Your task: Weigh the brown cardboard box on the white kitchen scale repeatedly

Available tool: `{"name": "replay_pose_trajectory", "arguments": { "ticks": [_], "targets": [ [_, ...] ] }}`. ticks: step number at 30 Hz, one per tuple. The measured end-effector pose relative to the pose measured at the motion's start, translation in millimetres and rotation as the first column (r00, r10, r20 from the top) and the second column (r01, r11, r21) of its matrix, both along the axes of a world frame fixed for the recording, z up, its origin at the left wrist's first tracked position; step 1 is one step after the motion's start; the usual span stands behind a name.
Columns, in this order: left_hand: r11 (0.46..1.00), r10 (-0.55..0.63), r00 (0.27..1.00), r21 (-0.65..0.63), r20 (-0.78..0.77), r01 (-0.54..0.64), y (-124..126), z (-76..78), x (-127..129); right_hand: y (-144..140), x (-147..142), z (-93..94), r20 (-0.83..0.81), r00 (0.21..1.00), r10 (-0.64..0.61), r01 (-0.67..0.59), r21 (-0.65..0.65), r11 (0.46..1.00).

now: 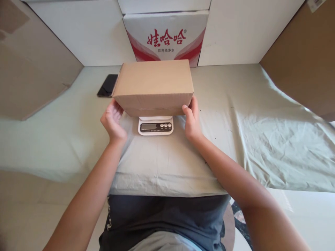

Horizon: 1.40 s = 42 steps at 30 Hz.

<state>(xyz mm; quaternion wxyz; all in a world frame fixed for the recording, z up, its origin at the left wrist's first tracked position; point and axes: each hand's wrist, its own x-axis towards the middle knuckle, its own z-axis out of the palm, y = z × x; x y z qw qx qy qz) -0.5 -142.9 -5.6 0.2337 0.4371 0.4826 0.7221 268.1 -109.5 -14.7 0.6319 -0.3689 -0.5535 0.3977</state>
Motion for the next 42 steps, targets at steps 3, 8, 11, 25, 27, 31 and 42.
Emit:
{"name": "replay_pose_trajectory", "arguments": {
  "ticks": [3, 8, 11, 25, 27, 31, 42],
  "targets": [
    [1.000, -0.020, 1.000, 0.005, -0.020, 0.020, 0, -1.7, -2, 1, 1, 0.2, -0.002, 1.000, 0.004, -0.004, 0.000, 1.000],
    [0.998, -0.060, 0.998, 0.005, -0.015, 0.060, 0, -0.7, -3, 8, 6, -3.9, -0.021, 0.999, -0.034, 0.034, -0.014, 0.999],
    [0.999, -0.037, 0.999, -0.018, -0.014, 0.037, -2, 2.4, 0, 14, 10, -6.9, -0.017, 0.997, -0.071, 0.071, -0.028, 0.997],
    [0.999, -0.027, 1.000, -0.024, 0.015, 0.027, -6, 7.3, 8, 5, 2, 8.7, 0.035, 0.999, -0.021, 0.020, 0.028, 0.999],
    [0.999, -0.033, 0.999, -0.017, 0.023, 0.033, -6, 6.5, 9, 4, 0, 4.9, 0.002, 1.000, 0.008, -0.008, 0.044, 0.999],
    [1.000, -0.024, 0.999, -0.007, 0.021, 0.024, -7, 5.5, 10, 5, -1, -0.4, -0.018, 1.000, -0.007, 0.008, 0.051, 0.999],
    [0.997, -0.066, 0.998, -0.028, -0.010, 0.066, -11, 5.6, 13, -11, -14, 13.1, -0.007, 1.000, 0.005, -0.005, 0.038, 0.999]
  ]
}}
